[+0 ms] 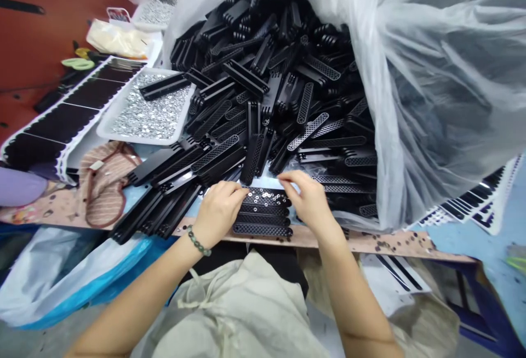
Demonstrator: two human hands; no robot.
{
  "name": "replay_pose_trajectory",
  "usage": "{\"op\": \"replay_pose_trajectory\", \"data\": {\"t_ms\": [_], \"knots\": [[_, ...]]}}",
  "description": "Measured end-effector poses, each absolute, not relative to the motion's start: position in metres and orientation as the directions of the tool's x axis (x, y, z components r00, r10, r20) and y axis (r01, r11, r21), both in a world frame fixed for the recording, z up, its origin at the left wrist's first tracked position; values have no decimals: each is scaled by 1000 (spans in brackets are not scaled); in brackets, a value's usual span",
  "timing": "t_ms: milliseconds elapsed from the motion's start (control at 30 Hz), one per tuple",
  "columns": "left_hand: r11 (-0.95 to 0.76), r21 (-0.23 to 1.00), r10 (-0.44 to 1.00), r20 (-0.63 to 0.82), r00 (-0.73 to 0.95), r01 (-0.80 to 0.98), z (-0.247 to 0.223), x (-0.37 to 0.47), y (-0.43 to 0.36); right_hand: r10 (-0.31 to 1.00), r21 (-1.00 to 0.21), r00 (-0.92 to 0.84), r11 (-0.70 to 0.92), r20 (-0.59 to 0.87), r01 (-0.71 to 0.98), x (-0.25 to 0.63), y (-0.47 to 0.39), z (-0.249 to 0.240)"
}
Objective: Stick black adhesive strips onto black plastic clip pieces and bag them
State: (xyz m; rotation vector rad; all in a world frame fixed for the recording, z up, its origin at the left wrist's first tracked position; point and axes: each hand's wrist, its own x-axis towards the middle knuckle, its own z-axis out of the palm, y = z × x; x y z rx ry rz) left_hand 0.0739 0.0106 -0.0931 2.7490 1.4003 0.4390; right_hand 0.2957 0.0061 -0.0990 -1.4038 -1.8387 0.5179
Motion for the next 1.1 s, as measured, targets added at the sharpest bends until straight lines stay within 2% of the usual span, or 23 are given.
{"op": "replay_pose_trajectory", "data": {"t_ms": [67, 133, 367, 533, 733, 967, 1100], "knots": [[-600, 145, 793, 234, 562, 787, -93, 74, 15, 951, -750, 7, 238, 308, 618, 312, -4, -106], [-598, 141, 793, 241, 559, 789, -93, 74, 20, 959, -752, 33, 197, 280, 629, 320, -14, -114], [-610, 87, 765, 323, 557, 787, -94, 69, 23, 939, -631, -109, 301, 325, 716, 314, -23, -135], [-634, 131, 751, 341, 566, 762, -99, 64, 16, 898, -515, -131, 355, 421, 780, 315, -24, -144], [-597, 215, 792, 312, 525, 773, -95, 68, 28, 914, -535, -151, 347, 376, 770, 315, -24, -138], [-679, 149, 719, 332, 611, 719, -99, 57, 23, 911, -474, -153, 336, 382, 814, 312, -21, -138], [-657, 299, 754, 270, 599, 692, -100, 50, 11, 894, -471, -180, 377, 411, 798, 315, -23, -144]]}}
